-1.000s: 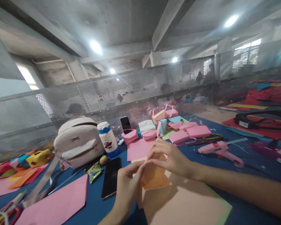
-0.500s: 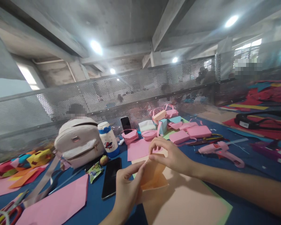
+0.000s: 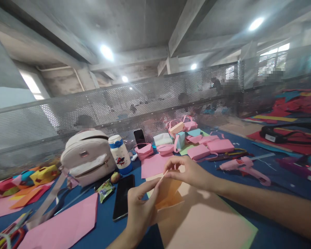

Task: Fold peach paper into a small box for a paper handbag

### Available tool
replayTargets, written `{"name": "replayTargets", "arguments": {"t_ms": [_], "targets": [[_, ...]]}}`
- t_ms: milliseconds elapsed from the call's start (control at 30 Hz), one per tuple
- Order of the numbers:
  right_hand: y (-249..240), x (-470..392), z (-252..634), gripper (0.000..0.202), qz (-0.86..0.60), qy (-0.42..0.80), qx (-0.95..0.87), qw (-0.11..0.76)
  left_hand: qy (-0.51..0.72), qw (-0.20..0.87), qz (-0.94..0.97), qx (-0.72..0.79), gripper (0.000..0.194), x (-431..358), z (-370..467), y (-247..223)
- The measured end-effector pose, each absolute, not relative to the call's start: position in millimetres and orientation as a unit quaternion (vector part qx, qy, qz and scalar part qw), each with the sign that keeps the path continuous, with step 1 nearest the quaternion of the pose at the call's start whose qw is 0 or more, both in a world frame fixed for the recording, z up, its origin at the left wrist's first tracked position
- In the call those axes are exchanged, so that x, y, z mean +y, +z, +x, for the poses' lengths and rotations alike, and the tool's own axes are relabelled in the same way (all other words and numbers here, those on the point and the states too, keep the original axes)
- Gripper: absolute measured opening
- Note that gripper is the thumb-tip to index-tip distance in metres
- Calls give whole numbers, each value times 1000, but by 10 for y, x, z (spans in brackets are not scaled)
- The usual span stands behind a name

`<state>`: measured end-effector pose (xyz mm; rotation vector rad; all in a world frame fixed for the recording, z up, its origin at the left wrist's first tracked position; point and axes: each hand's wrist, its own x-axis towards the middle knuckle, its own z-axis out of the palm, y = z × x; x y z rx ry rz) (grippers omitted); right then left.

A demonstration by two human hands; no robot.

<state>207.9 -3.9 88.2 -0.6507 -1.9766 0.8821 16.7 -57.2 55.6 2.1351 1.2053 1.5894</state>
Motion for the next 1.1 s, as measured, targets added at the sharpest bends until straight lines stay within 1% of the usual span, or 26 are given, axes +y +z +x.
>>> {"name": "replayTargets", "arguments": {"t_ms": [200, 333, 433, 733, 900, 1100], "targets": [[866, -13, 2073, 4, -258, 386, -781, 419, 542, 90, 732, 404, 19, -580, 170, 558], [840, -25, 2075, 2, -257, 358, -782, 440, 544, 113, 719, 417, 19, -589, 189, 571], [839, -47, 2076, 5, -254, 333, -783, 460, 543, 126, 713, 426, 19, -588, 197, 573], [882, -56, 2085, 8, -257, 316, -790, 458, 548, 155, 692, 445, 20, -589, 227, 583], [870, -34, 2077, 9, -268, 347, -784, 440, 546, 133, 705, 433, 18, -595, 212, 556], [865, -46, 2056, 7, -263, 377, -768, 445, 545, 127, 709, 429, 18, -597, 201, 557]]}}
